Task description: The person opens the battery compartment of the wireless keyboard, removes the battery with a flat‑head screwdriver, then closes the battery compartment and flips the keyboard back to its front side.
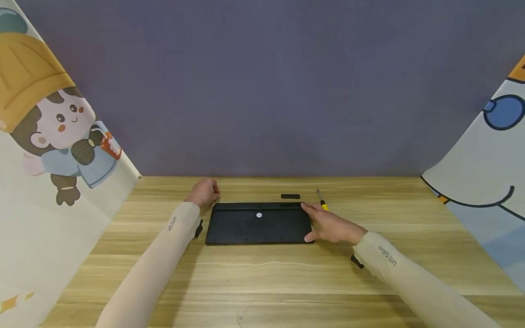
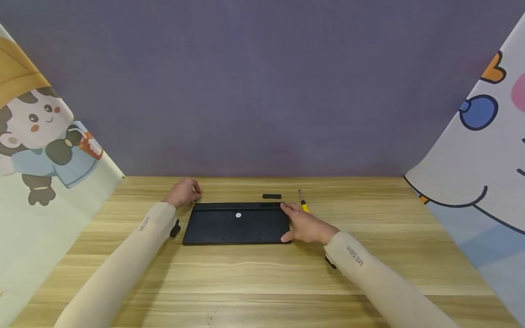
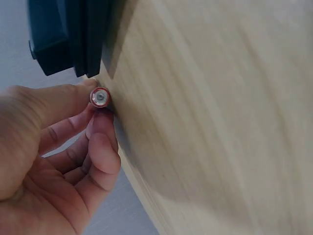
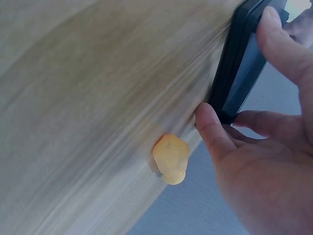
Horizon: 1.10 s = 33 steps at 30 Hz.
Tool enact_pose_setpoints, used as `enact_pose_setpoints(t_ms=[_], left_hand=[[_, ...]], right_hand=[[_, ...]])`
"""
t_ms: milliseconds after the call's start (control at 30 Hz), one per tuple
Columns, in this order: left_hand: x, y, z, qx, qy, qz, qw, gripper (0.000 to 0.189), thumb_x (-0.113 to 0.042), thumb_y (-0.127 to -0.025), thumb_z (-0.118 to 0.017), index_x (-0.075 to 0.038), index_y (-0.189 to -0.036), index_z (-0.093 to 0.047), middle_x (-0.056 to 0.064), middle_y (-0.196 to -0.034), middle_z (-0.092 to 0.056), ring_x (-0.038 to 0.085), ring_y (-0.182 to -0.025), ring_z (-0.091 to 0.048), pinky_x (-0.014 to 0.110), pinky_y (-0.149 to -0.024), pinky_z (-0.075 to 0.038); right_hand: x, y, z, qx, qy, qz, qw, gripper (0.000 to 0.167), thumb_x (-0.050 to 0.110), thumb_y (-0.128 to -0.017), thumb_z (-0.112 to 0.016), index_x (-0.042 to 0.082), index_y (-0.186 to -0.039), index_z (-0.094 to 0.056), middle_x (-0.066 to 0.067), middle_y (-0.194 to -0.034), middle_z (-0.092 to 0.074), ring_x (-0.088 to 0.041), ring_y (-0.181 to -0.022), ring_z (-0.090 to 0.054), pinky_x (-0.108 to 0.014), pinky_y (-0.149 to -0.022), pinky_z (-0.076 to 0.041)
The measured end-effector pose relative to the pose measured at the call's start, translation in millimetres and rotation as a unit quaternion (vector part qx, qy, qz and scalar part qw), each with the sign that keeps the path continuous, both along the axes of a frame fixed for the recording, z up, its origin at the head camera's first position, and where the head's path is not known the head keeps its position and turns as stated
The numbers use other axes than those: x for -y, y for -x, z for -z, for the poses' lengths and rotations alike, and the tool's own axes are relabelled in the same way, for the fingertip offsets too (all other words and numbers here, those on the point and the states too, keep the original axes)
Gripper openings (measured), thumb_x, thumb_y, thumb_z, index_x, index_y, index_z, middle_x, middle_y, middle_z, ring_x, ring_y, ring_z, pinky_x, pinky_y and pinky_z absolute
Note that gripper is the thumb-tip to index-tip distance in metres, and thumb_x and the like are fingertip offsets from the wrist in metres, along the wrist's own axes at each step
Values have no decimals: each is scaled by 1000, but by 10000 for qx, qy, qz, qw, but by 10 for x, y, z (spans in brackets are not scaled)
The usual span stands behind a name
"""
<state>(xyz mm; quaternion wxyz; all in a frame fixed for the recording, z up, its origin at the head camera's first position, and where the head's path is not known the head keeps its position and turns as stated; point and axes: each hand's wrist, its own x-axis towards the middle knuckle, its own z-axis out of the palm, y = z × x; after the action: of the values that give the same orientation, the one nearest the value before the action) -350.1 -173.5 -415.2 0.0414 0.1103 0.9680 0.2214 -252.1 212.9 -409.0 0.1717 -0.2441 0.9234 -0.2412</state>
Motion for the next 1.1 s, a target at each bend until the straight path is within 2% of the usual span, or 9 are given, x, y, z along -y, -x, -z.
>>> enact_pose_setpoints(t_ms=[233,533,733,900,967,1033,1100], left_hand=[[42,6,-11,-16,145,-150,9998,17,-12,-87,-67,2,-95,-67,13,-89,-65,24,-75,-59,37,-66,-50],[65,-3,-20,-58,101,-163,9998,20,-15,-87,-67,3,-96,-67,12,-88,-65,23,-73,-59,38,-66,-49],[83,-15,-22,57,-30,-205,9998,19,-15,-90,-62,2,-98,-65,11,-83,-65,22,-68,-59,37,-61,-48],[116,-43,-47,-26,-6,-294,9996,33,-19,-92,-55,5,-115,-59,19,-101,-64,28,-82,-60,45,-75,-48],[133,-66,-72,-26,9,-313,9995,38,-21,-93,-54,5,-120,-55,19,-97,-64,27,-78,-59,44,-75,-47],[158,-99,-106,-13,-11,-272,9996,38,-22,-93,-54,4,-121,-53,14,-85,-63,24,-69,-58,42,-69,-47],[192,-143,-136,-108,-2,-83,9999,37,-22,-94,-55,4,-120,-55,10,-76,-61,21,-64,-56,39,-64,-47]], right_hand=[[19,2,3,25,-8,-29,10000,97,30,-80,-76,3,-151,-15,-22,-152,-13,-36,-131,-33,-47,-99,-36],[30,-10,-4,12,-76,-3,10000,97,31,-80,-75,4,-151,-14,-21,-153,-13,-35,-129,-37,-46,-97,-38],[32,-20,-15,-9,-133,-41,9999,97,31,-81,-75,3,-151,-14,-19,-153,-14,-33,-128,-39,-45,-97,-38],[19,-12,-10,-10,-145,-71,9999,97,32,-81,-74,3,-151,-13,-19,-153,-13,-33,-129,-37,-46,-98,-37],[12,-10,-9,-2,-149,-68,9999,97,32,-82,-74,3,-151,-13,-19,-153,-13,-34,-129,-36,-46,-98,-37],[6,-11,-10,3,-172,-62,9998,97,32,-82,-74,4,-151,-13,-20,-153,-12,-34,-129,-36,-46,-98,-37],[5,-11,-12,11,-173,-58,9998,97,32,-82,-74,4,-151,-13,-20,-153,-12,-34,-130,-35,-47,-99,-37]])
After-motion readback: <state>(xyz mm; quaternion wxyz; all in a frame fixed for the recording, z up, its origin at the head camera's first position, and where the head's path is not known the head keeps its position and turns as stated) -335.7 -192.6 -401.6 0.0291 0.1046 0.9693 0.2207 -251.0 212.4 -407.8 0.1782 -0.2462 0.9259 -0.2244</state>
